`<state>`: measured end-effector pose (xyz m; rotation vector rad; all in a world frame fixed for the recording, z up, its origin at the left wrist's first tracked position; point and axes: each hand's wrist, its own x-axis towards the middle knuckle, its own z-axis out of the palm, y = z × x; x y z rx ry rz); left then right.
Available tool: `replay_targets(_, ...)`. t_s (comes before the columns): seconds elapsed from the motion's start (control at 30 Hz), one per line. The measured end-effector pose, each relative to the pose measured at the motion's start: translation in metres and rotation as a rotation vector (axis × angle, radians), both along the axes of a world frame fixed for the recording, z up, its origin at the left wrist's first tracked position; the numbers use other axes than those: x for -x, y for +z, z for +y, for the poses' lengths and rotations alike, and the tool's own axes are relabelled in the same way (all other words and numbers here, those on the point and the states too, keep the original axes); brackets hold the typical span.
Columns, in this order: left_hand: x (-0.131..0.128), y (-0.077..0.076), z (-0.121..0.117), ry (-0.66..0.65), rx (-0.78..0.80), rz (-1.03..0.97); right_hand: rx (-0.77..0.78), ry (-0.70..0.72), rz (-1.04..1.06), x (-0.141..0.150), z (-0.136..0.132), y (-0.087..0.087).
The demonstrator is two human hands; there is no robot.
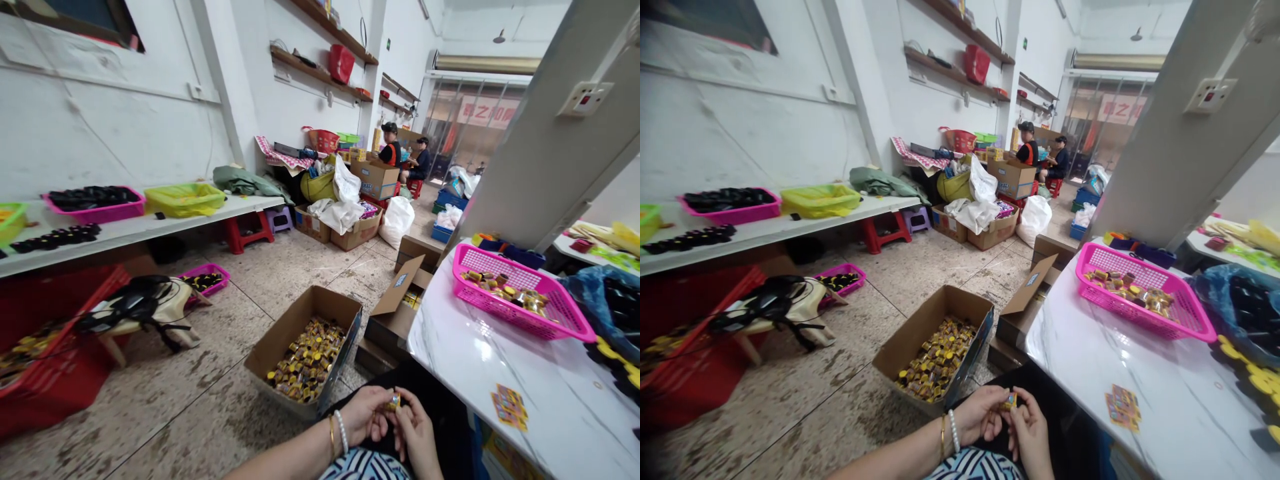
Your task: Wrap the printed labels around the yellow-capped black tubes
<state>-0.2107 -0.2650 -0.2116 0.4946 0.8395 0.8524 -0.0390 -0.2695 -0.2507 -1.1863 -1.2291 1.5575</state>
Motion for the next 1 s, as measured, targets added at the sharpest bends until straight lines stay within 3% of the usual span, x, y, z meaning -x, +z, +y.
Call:
replay_targets(0.43, -0.003, -0.005, 0.000, -0.001, -0.024, -0.003, 0.015, 0.007, 0.035, -0.002, 0.002, 0.001)
replay_targets(0.83, -0.003, 0.006, 0.000, -0.013, -0.019, 0.008, 0.025, 0.009, 0.026, -0.002, 0.003, 0.007)
replay_targets(1.0, -0.004, 0.001, 0.000, -0.011, -0.012, 0.015, 0.019, 0.018, 0.046, -0.004, 0.002, 0.008)
